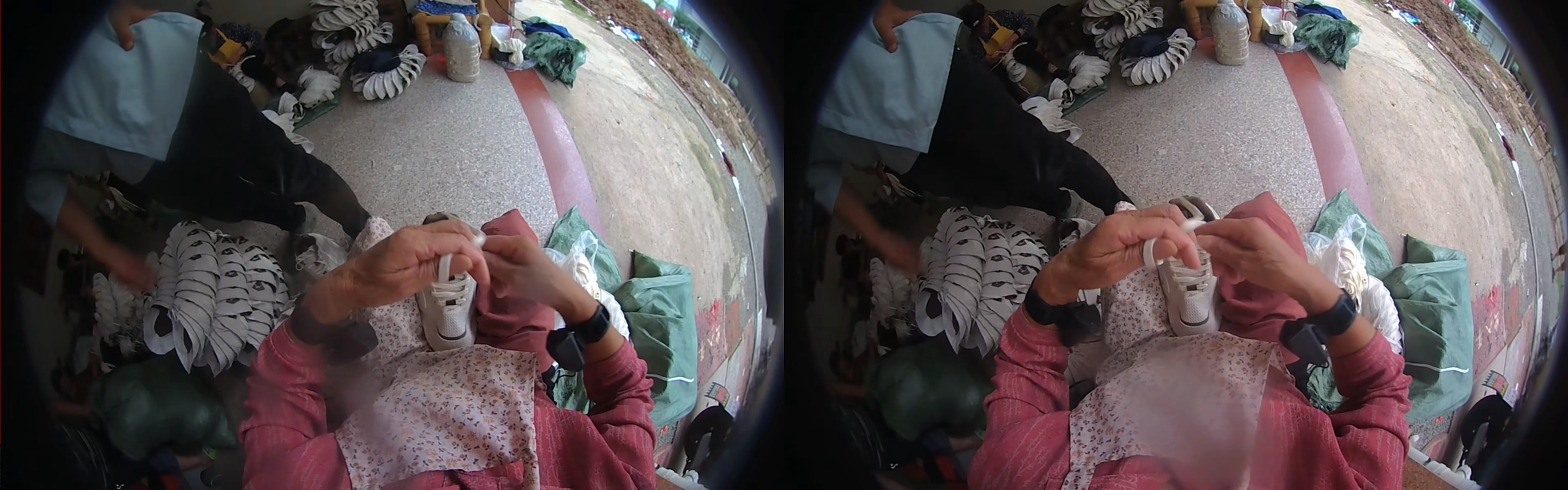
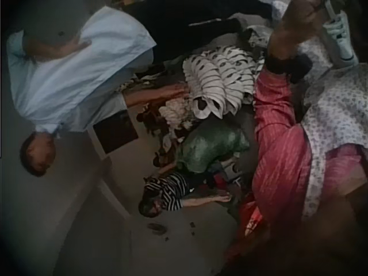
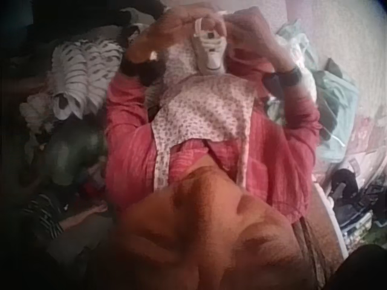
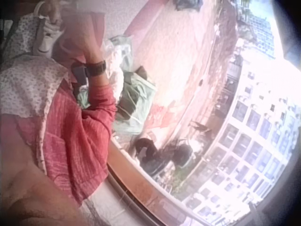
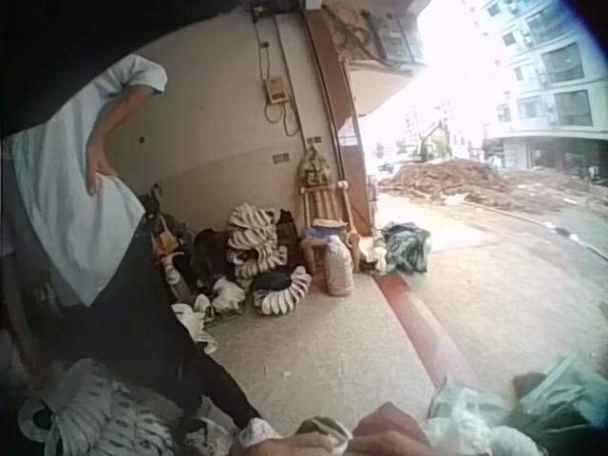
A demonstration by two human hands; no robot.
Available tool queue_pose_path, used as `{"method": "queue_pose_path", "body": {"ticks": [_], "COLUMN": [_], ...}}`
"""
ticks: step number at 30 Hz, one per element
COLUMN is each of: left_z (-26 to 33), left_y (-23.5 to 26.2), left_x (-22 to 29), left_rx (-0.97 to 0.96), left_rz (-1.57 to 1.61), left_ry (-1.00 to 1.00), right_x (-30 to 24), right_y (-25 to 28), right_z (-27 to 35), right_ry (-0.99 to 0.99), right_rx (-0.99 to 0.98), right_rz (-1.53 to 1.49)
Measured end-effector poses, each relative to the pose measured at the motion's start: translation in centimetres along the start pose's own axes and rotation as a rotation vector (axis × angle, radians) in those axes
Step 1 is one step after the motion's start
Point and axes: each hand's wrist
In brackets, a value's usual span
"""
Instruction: Lacing a new white sneaker while sitting on the floor in a shoe factory.
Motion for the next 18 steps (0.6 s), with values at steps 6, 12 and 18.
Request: {"method": "queue_pose_path", "body": {"ticks": [6,12,18], "left_z": [-0.7,5.0,16.0], "left_y": [-0.6,2.1,4.1], "left_x": [2.3,-0.9,-6.9], "left_rx": [-0.142,0.516,0.870], "left_rz": [0.085,0.240,0.547], "left_ry": [0.050,0.187,0.367], "right_x": [0.7,2.9,6.8], "right_y": [-1.4,0.5,6.5], "right_z": [-0.5,-0.3,4.2], "right_ry": [0.690,0.235,0.083], "right_rx": [-0.069,0.304,0.713], "right_rz": [0.401,-0.254,-0.524]}}
Point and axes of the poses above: each hand's wrist, its own z-axis away from the middle knuckle, its own y-axis out of the back of the hand, x = y × z, and after that the axes turned 5 degrees about y, right-handed
